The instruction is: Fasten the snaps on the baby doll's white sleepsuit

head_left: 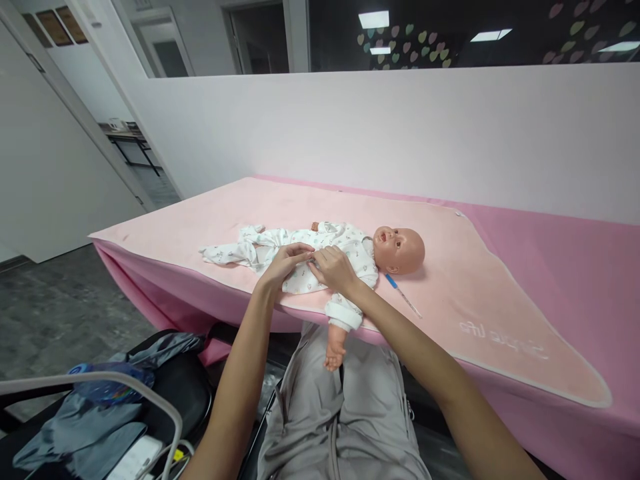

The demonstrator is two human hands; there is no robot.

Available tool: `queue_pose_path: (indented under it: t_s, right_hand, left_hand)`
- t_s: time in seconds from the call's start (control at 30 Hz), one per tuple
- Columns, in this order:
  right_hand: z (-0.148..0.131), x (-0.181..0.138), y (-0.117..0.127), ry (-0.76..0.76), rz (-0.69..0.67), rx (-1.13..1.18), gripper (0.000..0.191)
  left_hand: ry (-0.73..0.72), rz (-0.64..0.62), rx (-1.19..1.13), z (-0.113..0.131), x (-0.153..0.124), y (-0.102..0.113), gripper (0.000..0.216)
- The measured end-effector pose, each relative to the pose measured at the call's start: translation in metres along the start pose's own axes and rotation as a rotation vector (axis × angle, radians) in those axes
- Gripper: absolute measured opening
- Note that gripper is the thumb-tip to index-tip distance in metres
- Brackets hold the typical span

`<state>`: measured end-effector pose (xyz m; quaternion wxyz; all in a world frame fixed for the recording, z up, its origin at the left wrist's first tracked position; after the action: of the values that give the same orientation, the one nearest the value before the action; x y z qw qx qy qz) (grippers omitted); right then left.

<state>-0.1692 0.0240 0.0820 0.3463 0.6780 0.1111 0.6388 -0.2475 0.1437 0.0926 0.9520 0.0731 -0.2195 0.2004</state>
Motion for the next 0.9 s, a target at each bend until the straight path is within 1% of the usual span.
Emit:
queue_pose_path:
  t_s: [0.17, 0.33, 0.47, 0.67, 0.9]
  right_hand:
    - [-0.0008, -0.0002, -0.0009, -0.019, -0.035, -0.01, 0.024]
    - [-0.0003, -0.0005, -0.001, -0.042, -0.046, 0.01, 0.027]
    - [-0.0003, -0.0009, -0.0001, -0.052, -0.067, 0.012, 0.021]
    - [-0.0011, 0.0006, 0.0017, -0.075, -0.052, 0.0, 0.016]
    - [0.0029, 0.0013, -0.0004, -0.1, -0.058, 0.092, 0.015]
  left_hand:
    - [0.04, -0.019, -0.028, 0.0001, -0.0013, 0.0006, 0.025]
    - [0.029, -0.024, -0.011, 0.0024, -0.002, -0.001, 0.023]
    - [0.029, -0.009, -0.03, 0.0042, -0.0027, -0.003, 0.025]
    - [0.043, 0.022, -0.069, 0.0012, -0.0026, -0.0025, 0.025]
    - [-0.005, 0.031, -0.069, -0.0004, -0.0044, -0.0029, 0.023]
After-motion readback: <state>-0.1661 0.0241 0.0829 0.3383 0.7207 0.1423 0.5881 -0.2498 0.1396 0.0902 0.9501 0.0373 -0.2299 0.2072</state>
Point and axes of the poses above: each hand's wrist, its own x-axis towards the middle knuckle, its own y-axis out of the back of the hand, z = x × y, the point moved 2 cm from there along x, towards the middle knuckle, and after that the axes turned 14 degrees about -y, right-handed, at the moved point
